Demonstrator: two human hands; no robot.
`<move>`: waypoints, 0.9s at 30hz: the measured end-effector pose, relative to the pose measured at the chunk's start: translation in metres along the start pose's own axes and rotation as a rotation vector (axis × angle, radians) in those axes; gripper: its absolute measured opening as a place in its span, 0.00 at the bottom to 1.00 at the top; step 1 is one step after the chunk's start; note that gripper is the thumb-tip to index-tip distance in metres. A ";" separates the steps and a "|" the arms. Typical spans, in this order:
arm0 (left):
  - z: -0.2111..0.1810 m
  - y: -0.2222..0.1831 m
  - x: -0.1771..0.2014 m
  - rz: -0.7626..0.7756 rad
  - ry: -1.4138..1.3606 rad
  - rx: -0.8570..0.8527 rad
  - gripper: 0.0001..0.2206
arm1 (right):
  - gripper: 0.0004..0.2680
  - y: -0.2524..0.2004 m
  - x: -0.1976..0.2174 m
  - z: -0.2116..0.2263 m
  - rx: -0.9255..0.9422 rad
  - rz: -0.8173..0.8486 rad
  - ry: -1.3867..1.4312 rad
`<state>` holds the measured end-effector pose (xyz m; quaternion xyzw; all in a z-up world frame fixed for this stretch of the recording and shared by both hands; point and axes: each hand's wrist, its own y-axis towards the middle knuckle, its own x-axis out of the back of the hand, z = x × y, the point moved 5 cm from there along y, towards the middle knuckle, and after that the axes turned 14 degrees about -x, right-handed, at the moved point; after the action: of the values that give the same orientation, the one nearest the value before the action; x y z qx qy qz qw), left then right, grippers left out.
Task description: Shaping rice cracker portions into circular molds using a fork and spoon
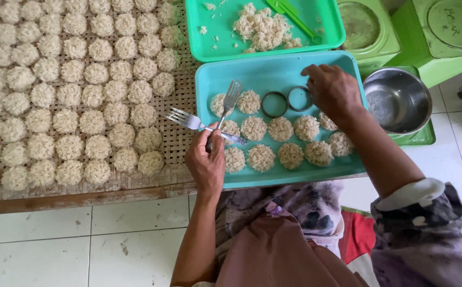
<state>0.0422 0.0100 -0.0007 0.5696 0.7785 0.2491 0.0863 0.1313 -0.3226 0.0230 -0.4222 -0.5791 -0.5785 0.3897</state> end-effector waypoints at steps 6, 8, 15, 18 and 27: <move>-0.010 0.003 0.002 0.013 0.005 -0.017 0.10 | 0.13 -0.039 0.090 0.033 -0.123 0.445 0.429; -0.010 0.003 0.002 0.011 0.012 -0.018 0.10 | 0.15 -0.051 0.092 0.034 -0.125 0.492 0.406; -0.007 0.001 0.001 0.002 0.000 -0.027 0.10 | 0.16 -0.065 0.066 0.032 -0.045 0.403 0.213; -0.004 0.001 0.001 0.005 0.007 -0.030 0.10 | 0.15 -0.069 0.063 0.037 0.046 0.215 0.081; -0.004 -0.001 0.001 0.009 0.032 -0.015 0.10 | 0.11 -0.068 0.061 0.022 0.074 0.097 0.016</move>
<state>0.0396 0.0093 0.0025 0.5682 0.7755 0.2643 0.0771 0.0479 -0.2964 0.0567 -0.4306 -0.5757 -0.5403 0.4372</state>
